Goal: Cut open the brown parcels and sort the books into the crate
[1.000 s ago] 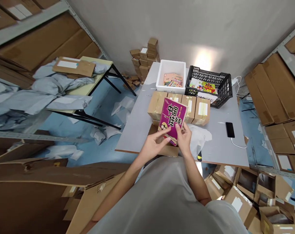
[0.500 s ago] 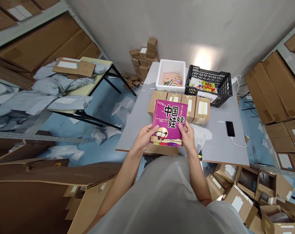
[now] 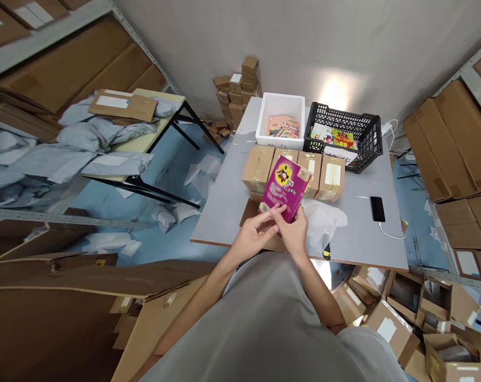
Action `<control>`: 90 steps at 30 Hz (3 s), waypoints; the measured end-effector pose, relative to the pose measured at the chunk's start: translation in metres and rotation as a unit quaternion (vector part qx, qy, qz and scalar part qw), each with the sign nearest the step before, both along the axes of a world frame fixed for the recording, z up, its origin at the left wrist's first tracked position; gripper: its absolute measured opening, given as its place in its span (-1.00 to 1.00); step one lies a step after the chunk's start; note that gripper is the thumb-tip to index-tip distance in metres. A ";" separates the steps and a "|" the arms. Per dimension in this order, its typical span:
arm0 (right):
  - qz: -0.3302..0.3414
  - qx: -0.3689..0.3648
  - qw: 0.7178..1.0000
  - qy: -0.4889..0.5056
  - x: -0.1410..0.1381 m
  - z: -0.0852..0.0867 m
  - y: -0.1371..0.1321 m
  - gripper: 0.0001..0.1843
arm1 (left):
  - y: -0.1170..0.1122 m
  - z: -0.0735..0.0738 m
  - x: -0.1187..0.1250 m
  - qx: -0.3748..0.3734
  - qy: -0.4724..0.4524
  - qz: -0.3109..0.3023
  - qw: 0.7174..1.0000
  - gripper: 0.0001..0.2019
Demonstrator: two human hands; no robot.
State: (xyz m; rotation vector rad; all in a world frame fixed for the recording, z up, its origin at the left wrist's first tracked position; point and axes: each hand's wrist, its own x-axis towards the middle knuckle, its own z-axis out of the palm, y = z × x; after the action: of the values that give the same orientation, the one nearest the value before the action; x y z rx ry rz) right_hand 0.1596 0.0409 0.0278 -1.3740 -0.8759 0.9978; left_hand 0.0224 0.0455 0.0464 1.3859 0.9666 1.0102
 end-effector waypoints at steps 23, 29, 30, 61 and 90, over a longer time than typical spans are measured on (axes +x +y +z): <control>-0.005 -0.019 0.998 0.066 0.036 -0.042 0.014 -0.02 | 0.028 -0.044 -0.025 -0.157 -0.120 0.160 0.967 -0.27; 0.108 -0.012 0.990 0.088 0.006 -0.041 0.004 -0.07 | 0.010 -0.050 0.000 -0.012 0.039 0.212 0.976 -0.64; 0.109 -0.007 0.990 0.086 0.003 -0.040 0.004 -0.14 | 0.005 -0.050 0.005 0.019 0.056 0.203 0.977 -0.69; 0.157 0.057 0.977 0.133 0.038 -0.038 0.043 -0.25 | -0.004 -0.002 -0.014 0.426 0.267 0.096 0.859 -0.71; 0.039 0.043 0.996 -0.073 0.026 -0.015 0.018 -0.60 | 0.070 -0.063 -0.030 -0.155 -0.107 0.224 0.956 -0.38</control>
State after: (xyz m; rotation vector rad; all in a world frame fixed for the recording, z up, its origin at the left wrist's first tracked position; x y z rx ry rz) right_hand 0.1854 0.0588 0.0130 -1.3598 -1.0766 0.9170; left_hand -0.0071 0.1152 -0.0170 0.7940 1.2430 1.2495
